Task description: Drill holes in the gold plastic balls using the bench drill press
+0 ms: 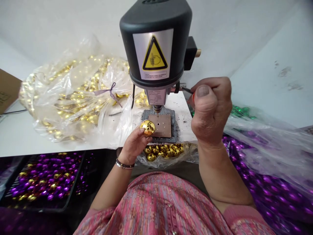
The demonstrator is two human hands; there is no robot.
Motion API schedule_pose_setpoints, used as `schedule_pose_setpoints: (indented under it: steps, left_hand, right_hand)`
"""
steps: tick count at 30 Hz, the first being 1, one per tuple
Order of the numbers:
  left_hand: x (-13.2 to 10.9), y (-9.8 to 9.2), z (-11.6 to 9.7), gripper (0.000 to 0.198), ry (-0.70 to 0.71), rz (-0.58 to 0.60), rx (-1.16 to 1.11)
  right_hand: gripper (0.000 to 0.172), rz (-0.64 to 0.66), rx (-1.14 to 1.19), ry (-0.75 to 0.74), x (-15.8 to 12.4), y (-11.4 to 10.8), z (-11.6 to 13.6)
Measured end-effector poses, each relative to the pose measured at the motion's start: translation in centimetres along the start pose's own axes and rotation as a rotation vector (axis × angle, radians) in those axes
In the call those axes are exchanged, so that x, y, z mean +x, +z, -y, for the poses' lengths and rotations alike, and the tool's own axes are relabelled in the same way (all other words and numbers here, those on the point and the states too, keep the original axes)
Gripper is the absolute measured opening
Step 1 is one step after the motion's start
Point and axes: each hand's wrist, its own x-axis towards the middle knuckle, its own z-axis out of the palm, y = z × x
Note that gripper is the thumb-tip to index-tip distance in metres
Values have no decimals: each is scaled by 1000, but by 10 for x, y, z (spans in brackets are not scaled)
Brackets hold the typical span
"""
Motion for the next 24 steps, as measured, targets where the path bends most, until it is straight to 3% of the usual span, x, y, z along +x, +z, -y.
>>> schedule_pose_setpoints:
  steps: [4,11,14,24]
  left_hand:
    - [6,1,3,35,-34,-24,90]
    - [29,6,6,52,357,-228,785]
    - [39,3,7,51,428,-297,1030]
    - [46,1,12,52,426,-301,1218]
  right_hand:
    - [28,-9,-9,-22,0,0,-3]
    - [27,-5,-12,-30,0,-1,-2]
    - [28,14,-23,0,-1,-1,-1]
    - [25,30,-29,-12,-2,-3,-1]
